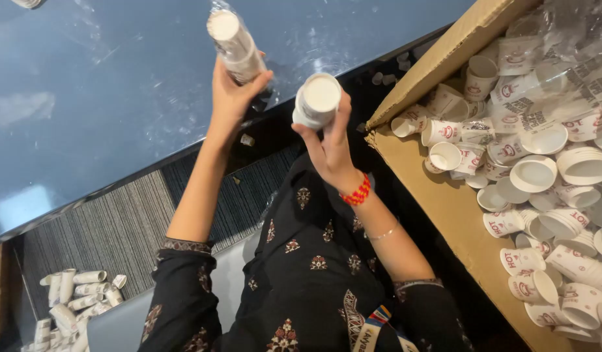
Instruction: Packing small paper cups into plastic sleeves from a large cardboard box.
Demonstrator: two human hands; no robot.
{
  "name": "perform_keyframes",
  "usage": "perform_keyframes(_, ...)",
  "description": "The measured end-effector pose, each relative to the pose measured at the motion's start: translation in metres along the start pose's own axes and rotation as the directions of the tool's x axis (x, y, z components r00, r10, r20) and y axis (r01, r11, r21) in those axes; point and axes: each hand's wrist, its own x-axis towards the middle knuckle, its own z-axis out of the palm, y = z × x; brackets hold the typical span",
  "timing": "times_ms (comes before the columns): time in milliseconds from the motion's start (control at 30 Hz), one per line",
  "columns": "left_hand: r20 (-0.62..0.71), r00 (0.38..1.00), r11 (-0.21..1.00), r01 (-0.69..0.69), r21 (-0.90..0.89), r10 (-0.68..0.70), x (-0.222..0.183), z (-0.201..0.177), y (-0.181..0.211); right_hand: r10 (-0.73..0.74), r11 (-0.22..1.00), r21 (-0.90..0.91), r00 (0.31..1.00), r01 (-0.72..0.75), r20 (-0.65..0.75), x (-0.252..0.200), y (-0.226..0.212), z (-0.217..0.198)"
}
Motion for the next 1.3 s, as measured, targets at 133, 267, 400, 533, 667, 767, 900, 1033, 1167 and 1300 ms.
perform_keyframes(133,0.041,0.992,0.993,-0.12,-0.008,0.12,-0.004,0.001,-0.031,-0.028,0.999,-0.019,0.998,0.029,0.05,0.05,0.029,0.018)
perform_keyframes(267,0.032,0.991,0.99,-0.124,-0.061,0.126,-0.004,-0.003,-0.039,-0.01,0.996,-0.087,0.992,0.021,0.126,0.079,0.057,0.027)
perform_keyframes(400,-0.015,0.993,0.993,-0.119,-0.02,0.118,-0.006,0.0,-0.033,0.055,0.993,-0.11,0.982,-0.036,0.178,0.086,0.056,0.03)
perform_keyframes(533,-0.028,0.991,0.991,-0.129,0.019,0.129,-0.006,-0.002,-0.043,0.074,0.99,-0.135,0.979,-0.049,0.188,0.084,0.055,0.029)
perform_keyframes(667,-0.034,0.979,0.975,-0.196,0.1,0.2,-0.01,0.0,-0.034,0.06,0.985,-0.169,0.983,-0.03,0.171,0.08,0.044,0.025)
perform_keyframes(767,-0.046,0.969,0.963,-0.235,0.133,0.243,-0.012,0.001,-0.036,0.021,0.976,-0.219,0.993,0.005,0.118,0.063,0.018,0.017)
perform_keyframes(900,-0.095,0.985,0.979,-0.127,0.156,0.143,-0.015,-0.001,-0.048,0.141,0.967,-0.227,0.987,-0.119,0.081,0.018,-0.046,-0.007)
perform_keyframes(1033,-0.081,0.984,0.976,-0.146,0.161,0.161,-0.021,0.003,-0.027,0.145,0.948,-0.288,0.989,-0.133,0.021,-0.023,-0.103,-0.054)
perform_keyframes(1167,-0.211,0.932,0.922,-0.219,0.32,0.295,-0.044,0.02,0.009,0.047,0.793,-0.574,0.96,-0.205,-0.278,-0.043,-0.146,-0.114)
perform_keyframes(1300,-0.388,0.787,0.824,-0.252,0.508,0.48,-0.08,0.048,0.013,-0.163,0.381,-0.885,0.923,-0.267,-0.349,-0.021,-0.193,-0.164)
